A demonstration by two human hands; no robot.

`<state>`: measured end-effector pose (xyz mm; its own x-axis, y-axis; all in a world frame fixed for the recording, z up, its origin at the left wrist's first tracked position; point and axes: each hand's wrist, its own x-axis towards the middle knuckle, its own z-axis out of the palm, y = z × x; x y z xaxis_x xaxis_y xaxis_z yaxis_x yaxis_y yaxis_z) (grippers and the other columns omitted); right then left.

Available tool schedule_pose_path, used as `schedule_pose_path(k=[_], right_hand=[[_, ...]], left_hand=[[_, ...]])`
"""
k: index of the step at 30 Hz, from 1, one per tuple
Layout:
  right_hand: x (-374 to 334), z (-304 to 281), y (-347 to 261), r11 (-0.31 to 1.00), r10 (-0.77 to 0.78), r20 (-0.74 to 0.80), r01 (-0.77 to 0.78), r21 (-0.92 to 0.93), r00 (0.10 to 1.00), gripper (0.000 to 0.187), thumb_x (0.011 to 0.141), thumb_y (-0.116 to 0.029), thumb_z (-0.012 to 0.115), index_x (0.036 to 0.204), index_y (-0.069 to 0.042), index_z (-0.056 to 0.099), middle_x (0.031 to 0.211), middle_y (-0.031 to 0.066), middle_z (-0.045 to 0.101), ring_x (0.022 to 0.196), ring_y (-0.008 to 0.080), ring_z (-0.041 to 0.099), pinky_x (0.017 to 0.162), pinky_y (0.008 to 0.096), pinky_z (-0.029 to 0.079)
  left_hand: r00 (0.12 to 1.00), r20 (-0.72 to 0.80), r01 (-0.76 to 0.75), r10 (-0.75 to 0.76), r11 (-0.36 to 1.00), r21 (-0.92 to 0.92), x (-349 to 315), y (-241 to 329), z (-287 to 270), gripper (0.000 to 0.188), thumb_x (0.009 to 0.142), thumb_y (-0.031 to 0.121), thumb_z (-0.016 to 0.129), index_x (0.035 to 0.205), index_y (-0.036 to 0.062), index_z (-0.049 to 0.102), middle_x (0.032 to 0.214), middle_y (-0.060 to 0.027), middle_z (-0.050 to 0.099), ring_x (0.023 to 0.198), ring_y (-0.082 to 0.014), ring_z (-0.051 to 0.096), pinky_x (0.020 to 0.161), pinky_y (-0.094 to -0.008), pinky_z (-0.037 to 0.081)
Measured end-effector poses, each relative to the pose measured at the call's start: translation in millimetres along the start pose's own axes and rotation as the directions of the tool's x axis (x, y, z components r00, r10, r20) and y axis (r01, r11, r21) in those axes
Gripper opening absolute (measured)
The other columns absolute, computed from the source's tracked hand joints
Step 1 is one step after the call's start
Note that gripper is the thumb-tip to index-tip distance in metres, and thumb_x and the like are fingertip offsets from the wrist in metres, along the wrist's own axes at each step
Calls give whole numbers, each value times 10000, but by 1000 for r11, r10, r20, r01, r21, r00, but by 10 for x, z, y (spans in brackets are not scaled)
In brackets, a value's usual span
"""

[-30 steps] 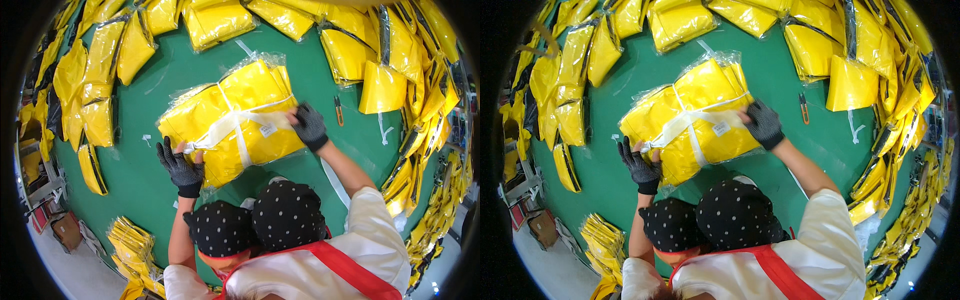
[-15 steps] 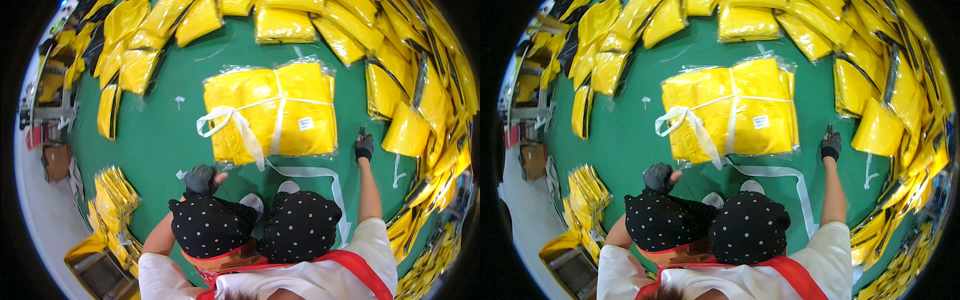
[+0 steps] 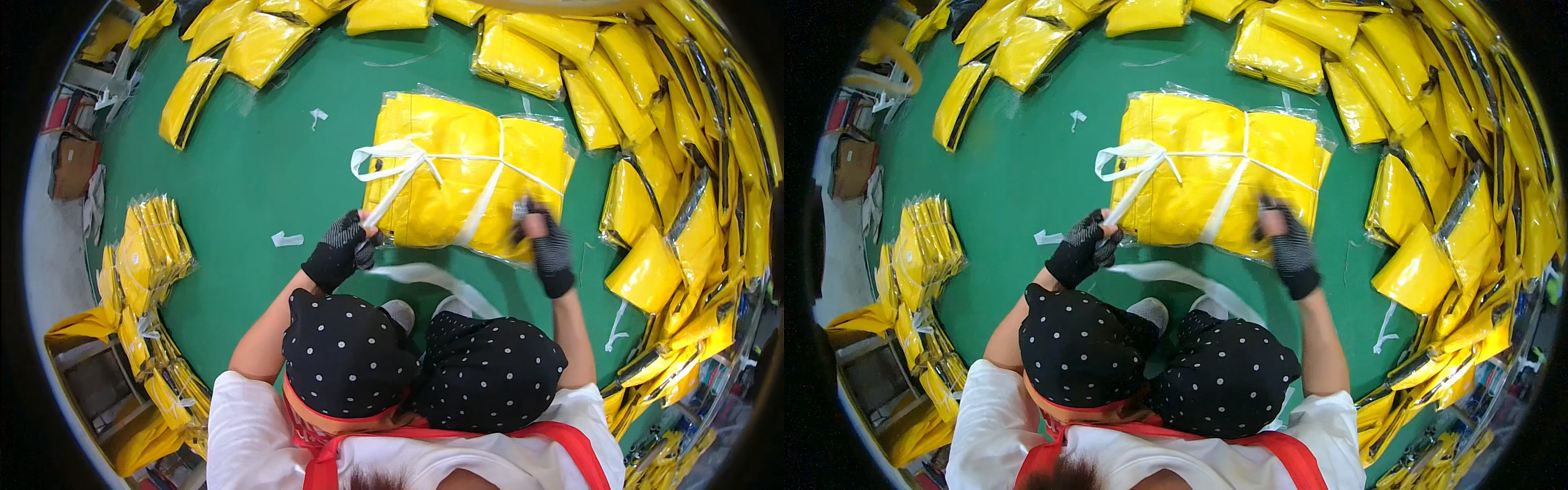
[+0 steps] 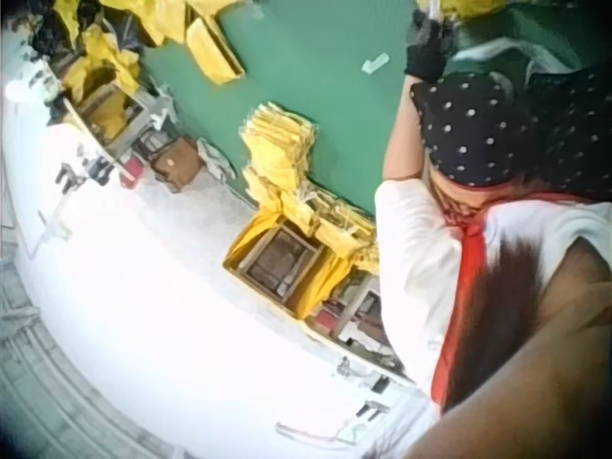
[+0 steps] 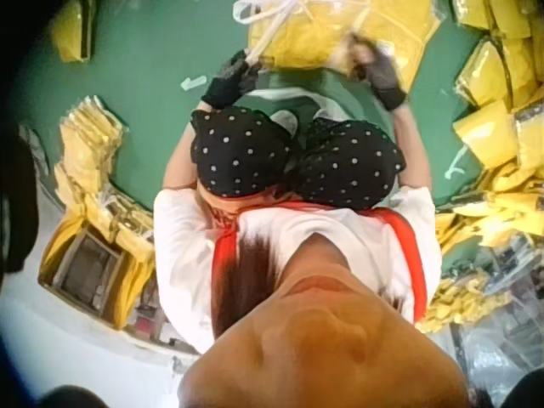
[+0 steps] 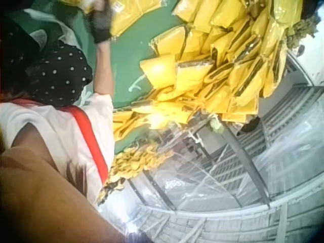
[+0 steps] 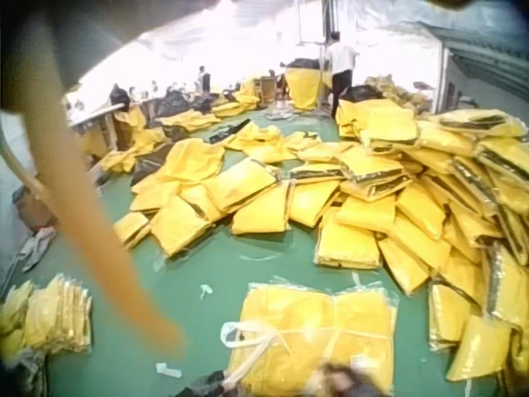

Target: The person gathers yellow padded envelopes on a green table, stacks them, and secures the stack with white plastic straps. They use scissors to cut the straps and place the finished bundles aside.

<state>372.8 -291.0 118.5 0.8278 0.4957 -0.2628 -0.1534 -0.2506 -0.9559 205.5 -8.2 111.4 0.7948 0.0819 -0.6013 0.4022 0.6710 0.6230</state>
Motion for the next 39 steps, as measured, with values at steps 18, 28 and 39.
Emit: schedule_pose_path(k=[18, 28, 39], right_hand=[[227, 1253, -75, 818, 393, 628, -567, 95, 672, 515, 869, -515, 426, 851, -43, 632, 528, -52, 389, 411, 37, 289, 377, 185, 195], [425, 1391, -87, 825, 285, 674, -533, 189, 681, 428, 868, -447, 482, 820, -49, 633, 532, -28, 420, 444, 56, 348, 412, 195, 248], [492, 1281, -64, 788, 368, 732, -610, 82, 573, 400, 862, -427, 503, 844, -65, 671, 502, -34, 375, 407, 56, 279, 390, 210, 201]], left_hand=[[975, -189, -51, 121, 941, 336, -126, -12, 51, 285, 892, 335, 490, 983, 65, 505, 506, 61, 351, 377, -52, 324, 352, -210, 233], [985, -141, -25, 102, 885, 465, -54, -49, 31, 331, 890, 362, 479, 1036, 69, 521, 514, 64, 359, 391, -48, 331, 375, -207, 241], [995, -98, 68, -29, 906, 418, -23, -53, 14, 294, 897, 346, 472, 1028, 84, 490, 531, 53, 366, 418, -47, 318, 404, -208, 232]])
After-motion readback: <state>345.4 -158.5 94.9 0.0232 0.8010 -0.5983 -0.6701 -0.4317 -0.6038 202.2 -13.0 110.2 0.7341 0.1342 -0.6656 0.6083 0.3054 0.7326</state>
